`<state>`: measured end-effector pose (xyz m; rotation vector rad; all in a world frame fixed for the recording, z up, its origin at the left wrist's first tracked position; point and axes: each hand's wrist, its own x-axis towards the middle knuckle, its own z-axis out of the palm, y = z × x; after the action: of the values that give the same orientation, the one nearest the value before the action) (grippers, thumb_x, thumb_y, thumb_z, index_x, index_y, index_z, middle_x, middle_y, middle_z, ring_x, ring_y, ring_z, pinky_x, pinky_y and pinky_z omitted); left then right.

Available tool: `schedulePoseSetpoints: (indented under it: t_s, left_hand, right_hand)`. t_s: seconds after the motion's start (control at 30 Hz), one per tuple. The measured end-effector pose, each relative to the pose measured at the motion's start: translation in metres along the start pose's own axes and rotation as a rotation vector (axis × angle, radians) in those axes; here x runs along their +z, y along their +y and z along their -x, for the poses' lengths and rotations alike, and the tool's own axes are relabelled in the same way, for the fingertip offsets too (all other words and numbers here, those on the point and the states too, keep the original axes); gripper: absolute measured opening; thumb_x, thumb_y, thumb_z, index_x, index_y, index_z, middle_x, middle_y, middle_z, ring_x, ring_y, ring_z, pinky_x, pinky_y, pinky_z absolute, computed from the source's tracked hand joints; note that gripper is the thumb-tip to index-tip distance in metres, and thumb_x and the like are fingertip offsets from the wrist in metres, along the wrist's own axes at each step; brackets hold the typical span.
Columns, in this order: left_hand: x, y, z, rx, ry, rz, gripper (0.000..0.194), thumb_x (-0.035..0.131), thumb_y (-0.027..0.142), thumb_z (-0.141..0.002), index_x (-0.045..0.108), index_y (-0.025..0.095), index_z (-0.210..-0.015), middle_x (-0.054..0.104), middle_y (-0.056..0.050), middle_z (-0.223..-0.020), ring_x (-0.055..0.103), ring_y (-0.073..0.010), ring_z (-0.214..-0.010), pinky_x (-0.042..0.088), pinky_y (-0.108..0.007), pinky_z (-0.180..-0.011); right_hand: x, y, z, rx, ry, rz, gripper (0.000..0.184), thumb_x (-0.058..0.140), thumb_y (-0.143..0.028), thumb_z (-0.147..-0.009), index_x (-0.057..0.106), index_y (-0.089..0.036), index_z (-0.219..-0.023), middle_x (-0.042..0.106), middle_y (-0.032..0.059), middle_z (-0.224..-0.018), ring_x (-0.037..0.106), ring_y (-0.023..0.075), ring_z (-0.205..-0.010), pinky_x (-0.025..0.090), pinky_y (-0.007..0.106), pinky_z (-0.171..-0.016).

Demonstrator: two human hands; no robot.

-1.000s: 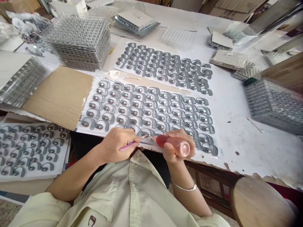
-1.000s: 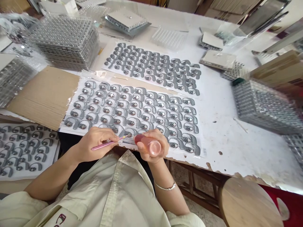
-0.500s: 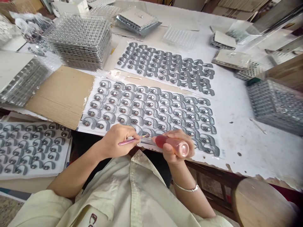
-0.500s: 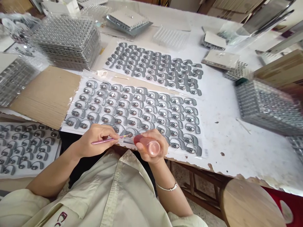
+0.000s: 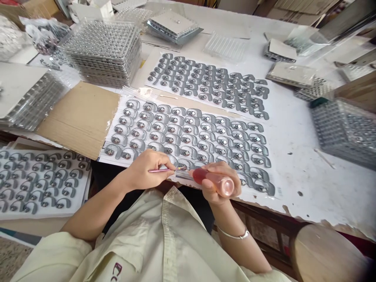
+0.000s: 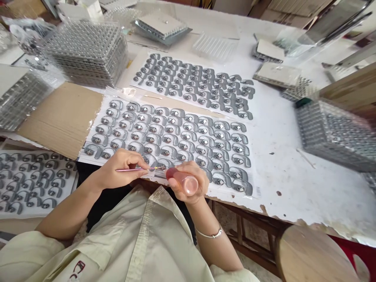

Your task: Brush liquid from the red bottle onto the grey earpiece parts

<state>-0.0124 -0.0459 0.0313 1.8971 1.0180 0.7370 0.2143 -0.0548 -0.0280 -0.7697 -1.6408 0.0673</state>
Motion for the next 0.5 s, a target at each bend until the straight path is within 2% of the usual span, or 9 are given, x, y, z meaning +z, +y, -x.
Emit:
schedulePoseSetpoints:
  t_s: [0.17,0.37,0.5]
  left_hand:
    - [-0.004,0.005,-0.007,-0.044,-0.027,-0.001,0.005,0.067,0.013,-0.075,0.071,0.015,-0.073,0.066,0.0,-0.063,0.056,-0.0103,-0.055,0.04,-0.02,-0.052]
    - [-0.005,0.004,-0.012,-0.093,-0.043,0.009,0.006,0.066,0.014,-0.074,0.072,0.015,-0.073,0.066,0.0,-0.061,0.056,-0.0106,-0.055,0.039,-0.02,-0.052]
    - [-0.006,0.003,-0.012,-0.107,-0.052,0.013,0.007,0.066,0.018,-0.075,0.073,0.014,-0.073,0.065,-0.001,-0.06,0.054,-0.0104,-0.053,0.037,-0.02,-0.049]
  right_hand:
    - [-0.001,0.0,0.001,0.042,0.028,-0.002,0.027,0.065,-0.037,-0.08,0.053,-0.022,-0.098,0.057,-0.0015,-0.073,0.056,0.0139,-0.051,0.049,0.03,-0.041]
    - [-0.001,0.003,0.005,0.064,0.153,-0.056,0.028,0.064,-0.04,-0.08,0.054,-0.02,-0.097,0.056,-0.001,-0.073,0.055,0.0137,-0.052,0.046,0.029,-0.041]
    - [-0.001,0.004,0.004,0.018,0.104,-0.101,0.031,0.068,-0.035,-0.077,0.056,-0.018,-0.1,0.058,0.0001,-0.075,0.057,0.0141,-0.056,0.048,0.029,-0.042]
